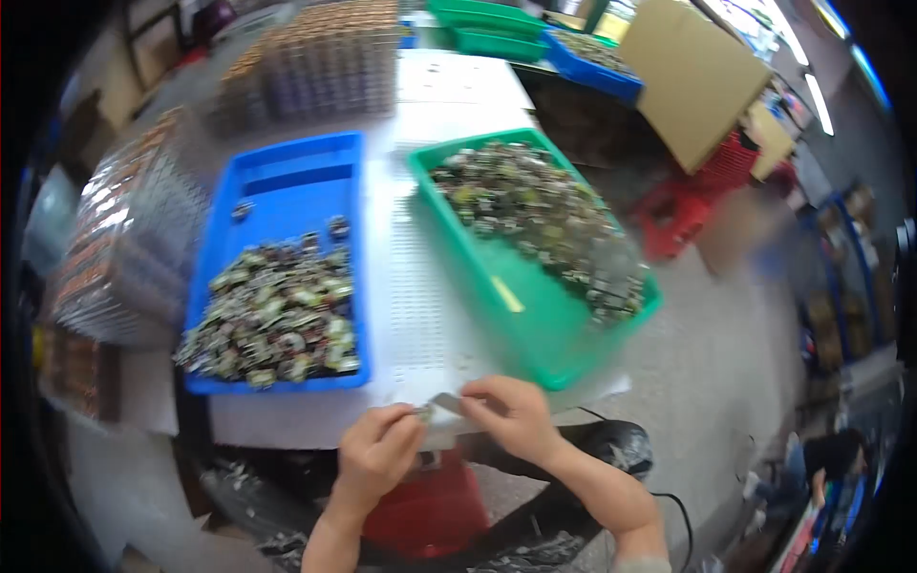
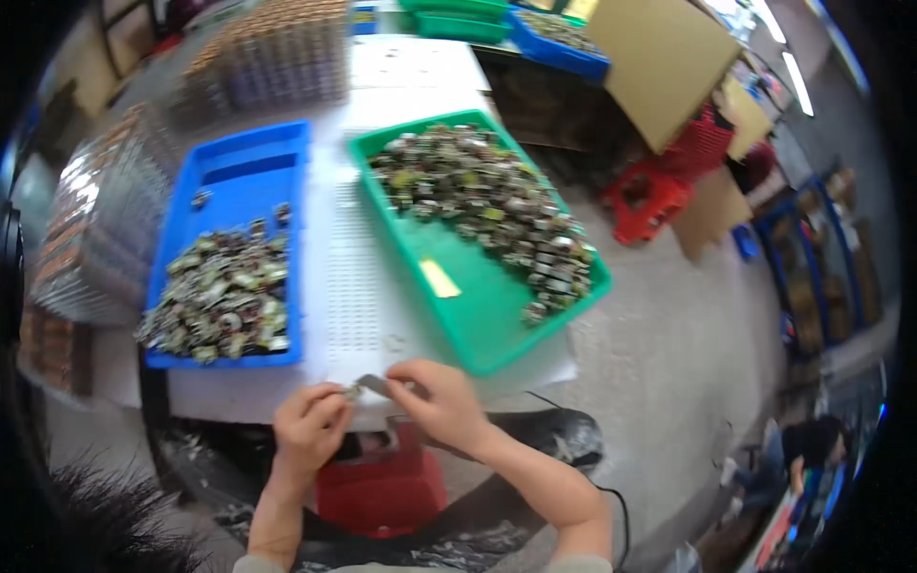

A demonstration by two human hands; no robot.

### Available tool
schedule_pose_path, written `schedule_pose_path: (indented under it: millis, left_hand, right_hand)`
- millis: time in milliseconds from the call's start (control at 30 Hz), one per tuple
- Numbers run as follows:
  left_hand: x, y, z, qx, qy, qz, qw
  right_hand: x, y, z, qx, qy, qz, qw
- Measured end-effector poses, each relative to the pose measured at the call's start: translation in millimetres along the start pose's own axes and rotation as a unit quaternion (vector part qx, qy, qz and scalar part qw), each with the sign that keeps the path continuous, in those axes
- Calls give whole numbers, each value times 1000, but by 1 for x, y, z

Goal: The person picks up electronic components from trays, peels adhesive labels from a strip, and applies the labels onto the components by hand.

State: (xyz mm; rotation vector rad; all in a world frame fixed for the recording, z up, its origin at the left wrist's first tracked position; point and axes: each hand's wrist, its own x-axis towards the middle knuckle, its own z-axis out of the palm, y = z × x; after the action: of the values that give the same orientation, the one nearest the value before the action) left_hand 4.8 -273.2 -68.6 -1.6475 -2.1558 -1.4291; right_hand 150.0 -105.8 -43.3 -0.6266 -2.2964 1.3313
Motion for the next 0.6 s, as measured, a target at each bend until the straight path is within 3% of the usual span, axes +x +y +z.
schedule_pose_path:
  millis: [133,333,400,600]
  left_hand:
    - [13,17,-26,33,35,50,998]
    - [62,11,-91,138,130,2,982]
    - [84,7,-103,139,110,-86,980]
    - [142,-32,-124,223,-62,-107,967]
  right_hand:
    - [-1,-3,-2,1,-5,26,1000]
    - [1,-4,2,36,-8,30,999]
    - [1,-5,1,30,-13,27,999]
    - [0,-14,7,54,-13,-36,998]
